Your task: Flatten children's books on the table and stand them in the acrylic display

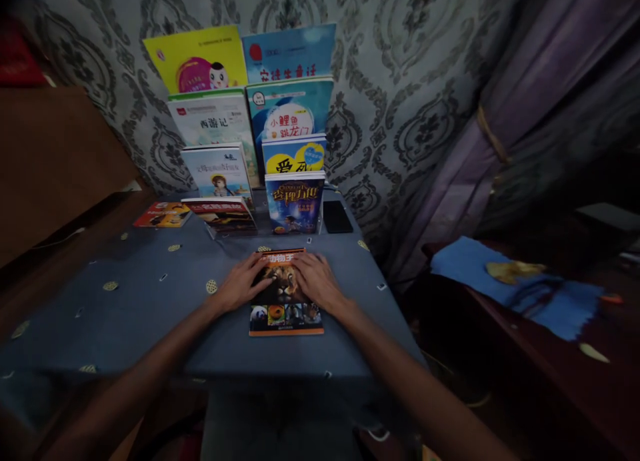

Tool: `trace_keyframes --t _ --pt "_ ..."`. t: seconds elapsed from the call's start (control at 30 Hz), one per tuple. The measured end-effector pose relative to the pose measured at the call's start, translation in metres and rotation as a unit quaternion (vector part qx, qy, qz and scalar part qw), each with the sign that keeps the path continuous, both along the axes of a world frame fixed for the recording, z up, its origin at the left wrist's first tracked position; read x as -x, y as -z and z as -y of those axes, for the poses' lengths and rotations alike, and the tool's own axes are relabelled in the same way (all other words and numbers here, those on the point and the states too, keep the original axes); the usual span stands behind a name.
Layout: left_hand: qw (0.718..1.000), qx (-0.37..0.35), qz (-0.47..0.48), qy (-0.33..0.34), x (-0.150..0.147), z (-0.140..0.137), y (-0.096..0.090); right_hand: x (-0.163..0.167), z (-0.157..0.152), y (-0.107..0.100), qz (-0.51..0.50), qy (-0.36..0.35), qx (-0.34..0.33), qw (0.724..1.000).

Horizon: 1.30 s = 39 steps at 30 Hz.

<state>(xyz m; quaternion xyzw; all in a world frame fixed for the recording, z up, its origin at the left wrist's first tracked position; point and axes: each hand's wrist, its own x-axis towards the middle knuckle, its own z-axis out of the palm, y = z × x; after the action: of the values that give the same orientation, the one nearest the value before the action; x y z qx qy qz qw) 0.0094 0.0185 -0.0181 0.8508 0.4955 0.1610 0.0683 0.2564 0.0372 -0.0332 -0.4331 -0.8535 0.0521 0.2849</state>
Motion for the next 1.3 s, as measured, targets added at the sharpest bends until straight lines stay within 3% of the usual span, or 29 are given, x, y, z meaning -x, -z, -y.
trace_keyframes --t 0.27,0.5,0.73,1.03,1.3 --pt "0.996 -0.034 0.084 -0.015 0.006 -0.005 0.003 0.034 0.0 -0.008 0.036 -0.074 0.014 0.996" --pt "0.996 -0.047 0.04 -0.058 -0.002 -0.002 0.014 0.042 0.008 -0.005 0.049 -0.079 0.018 0.996" --pt "0.997 -0.048 0.024 -0.063 -0.024 -0.009 0.021 0.026 0.008 -0.005 0.054 -0.062 0.018 0.996" --pt "0.999 -0.034 0.024 -0.015 -0.083 -0.018 0.015 -0.032 0.009 -0.001 0.038 -0.02 0.034 0.999" --pt "0.993 -0.039 0.105 0.023 -0.073 -0.024 0.008 -0.026 0.008 -0.011 0.04 -0.022 0.039 0.998"
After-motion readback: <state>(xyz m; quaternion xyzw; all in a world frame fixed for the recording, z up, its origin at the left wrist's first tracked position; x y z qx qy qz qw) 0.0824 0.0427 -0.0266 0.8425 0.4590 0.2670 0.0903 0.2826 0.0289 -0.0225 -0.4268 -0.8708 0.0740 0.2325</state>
